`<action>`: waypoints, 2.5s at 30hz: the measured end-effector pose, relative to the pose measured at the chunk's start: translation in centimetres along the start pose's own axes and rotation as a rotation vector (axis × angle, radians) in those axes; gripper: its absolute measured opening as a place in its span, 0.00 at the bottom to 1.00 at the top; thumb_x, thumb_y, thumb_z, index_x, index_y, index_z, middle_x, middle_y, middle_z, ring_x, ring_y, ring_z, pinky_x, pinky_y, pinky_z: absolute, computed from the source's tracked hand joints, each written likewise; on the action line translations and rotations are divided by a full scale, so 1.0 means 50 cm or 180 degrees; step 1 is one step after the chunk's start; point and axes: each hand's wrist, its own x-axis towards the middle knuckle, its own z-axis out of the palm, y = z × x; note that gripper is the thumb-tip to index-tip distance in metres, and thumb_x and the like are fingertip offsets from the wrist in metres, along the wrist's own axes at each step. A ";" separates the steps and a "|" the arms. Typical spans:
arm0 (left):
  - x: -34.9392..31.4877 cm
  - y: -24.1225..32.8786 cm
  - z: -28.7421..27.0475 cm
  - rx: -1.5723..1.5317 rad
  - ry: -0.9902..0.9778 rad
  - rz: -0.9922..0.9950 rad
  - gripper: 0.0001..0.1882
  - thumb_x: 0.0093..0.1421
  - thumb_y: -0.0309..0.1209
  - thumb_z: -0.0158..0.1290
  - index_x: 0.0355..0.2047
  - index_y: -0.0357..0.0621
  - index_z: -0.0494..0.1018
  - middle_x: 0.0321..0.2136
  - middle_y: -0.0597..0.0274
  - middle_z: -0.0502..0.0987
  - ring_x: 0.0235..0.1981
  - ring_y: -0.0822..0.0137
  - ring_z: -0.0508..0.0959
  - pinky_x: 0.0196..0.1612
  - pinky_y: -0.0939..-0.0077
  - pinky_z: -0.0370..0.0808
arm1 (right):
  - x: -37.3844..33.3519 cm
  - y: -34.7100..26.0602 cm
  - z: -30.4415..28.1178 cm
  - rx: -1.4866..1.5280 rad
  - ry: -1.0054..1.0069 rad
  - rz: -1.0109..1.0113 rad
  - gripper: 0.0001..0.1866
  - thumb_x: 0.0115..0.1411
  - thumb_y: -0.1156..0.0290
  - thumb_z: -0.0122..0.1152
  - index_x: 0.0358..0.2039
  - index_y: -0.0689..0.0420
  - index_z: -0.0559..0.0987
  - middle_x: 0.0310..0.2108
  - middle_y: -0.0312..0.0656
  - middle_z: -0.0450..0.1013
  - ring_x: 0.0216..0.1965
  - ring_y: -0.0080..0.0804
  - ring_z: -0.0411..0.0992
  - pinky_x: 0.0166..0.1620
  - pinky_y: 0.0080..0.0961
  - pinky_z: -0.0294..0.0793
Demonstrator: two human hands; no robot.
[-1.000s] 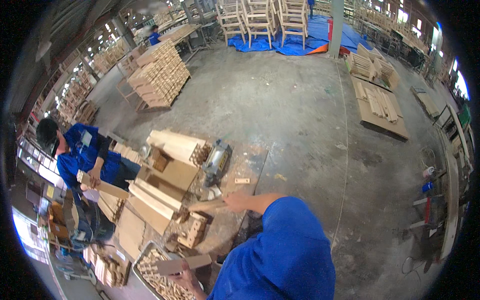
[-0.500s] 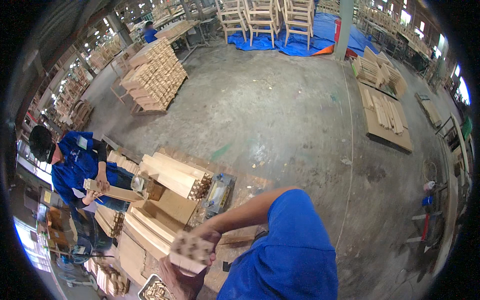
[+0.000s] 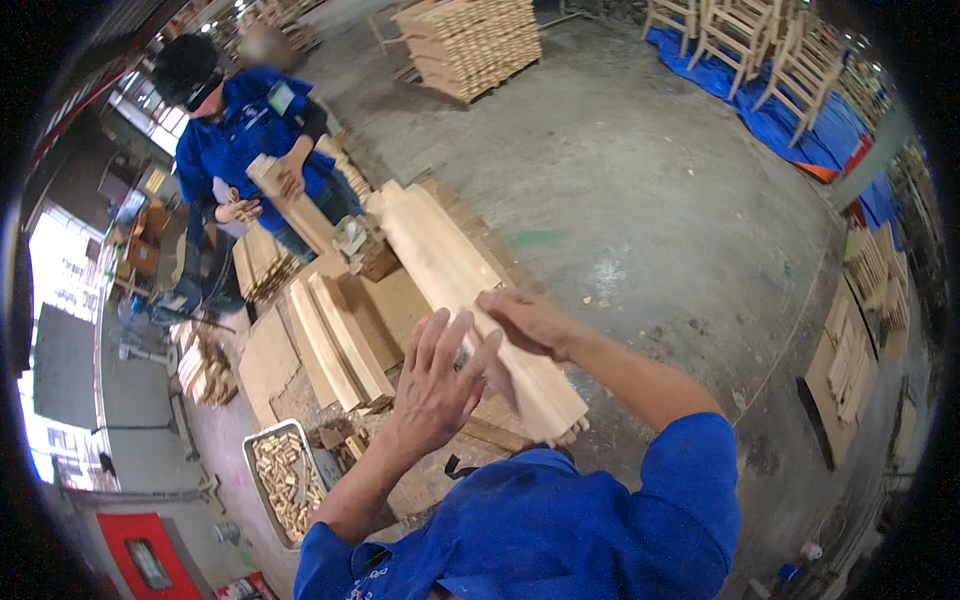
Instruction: The person inserts small cylindrical wooden dowels into the holes of a rectangular wooden block using a hammer to tap them in. The person repeatedly picks up dowels from a metal tray and hammers them into the block, occasionally adjusting the block's position on the workbench.
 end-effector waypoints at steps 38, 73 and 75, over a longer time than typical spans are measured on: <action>0.040 -0.522 0.593 -0.5345 0.0852 -0.4469 0.50 0.78 0.65 0.39 0.83 0.38 0.45 0.83 0.47 0.44 0.82 0.55 0.48 0.81 0.60 0.46 | 0.649 0.056 -0.125 0.0020 -0.0069 0.0836 0.50 0.73 0.26 0.47 0.75 0.60 0.66 0.68 0.48 0.71 0.62 0.36 0.73 0.67 0.37 0.73; -0.363 -0.398 0.285 -0.1878 0.2279 -0.4967 0.25 0.69 0.43 0.66 0.57 0.35 0.81 0.40 0.55 0.87 0.40 0.70 0.85 0.44 0.73 0.83 | 0.490 0.097 -0.193 -0.0960 0.1040 -0.0016 0.45 0.75 0.41 0.60 0.80 0.54 0.59 0.75 0.50 0.65 0.72 0.43 0.67 0.69 0.45 0.68; -0.517 -0.410 0.283 -0.1073 0.2097 -0.5555 0.33 0.67 0.51 0.67 0.59 0.35 0.79 0.44 0.51 0.86 0.43 0.68 0.84 0.46 0.68 0.83 | 0.445 0.102 -0.194 -0.0821 0.1073 -0.0100 0.44 0.73 0.39 0.62 0.79 0.52 0.62 0.72 0.48 0.67 0.69 0.42 0.68 0.68 0.44 0.67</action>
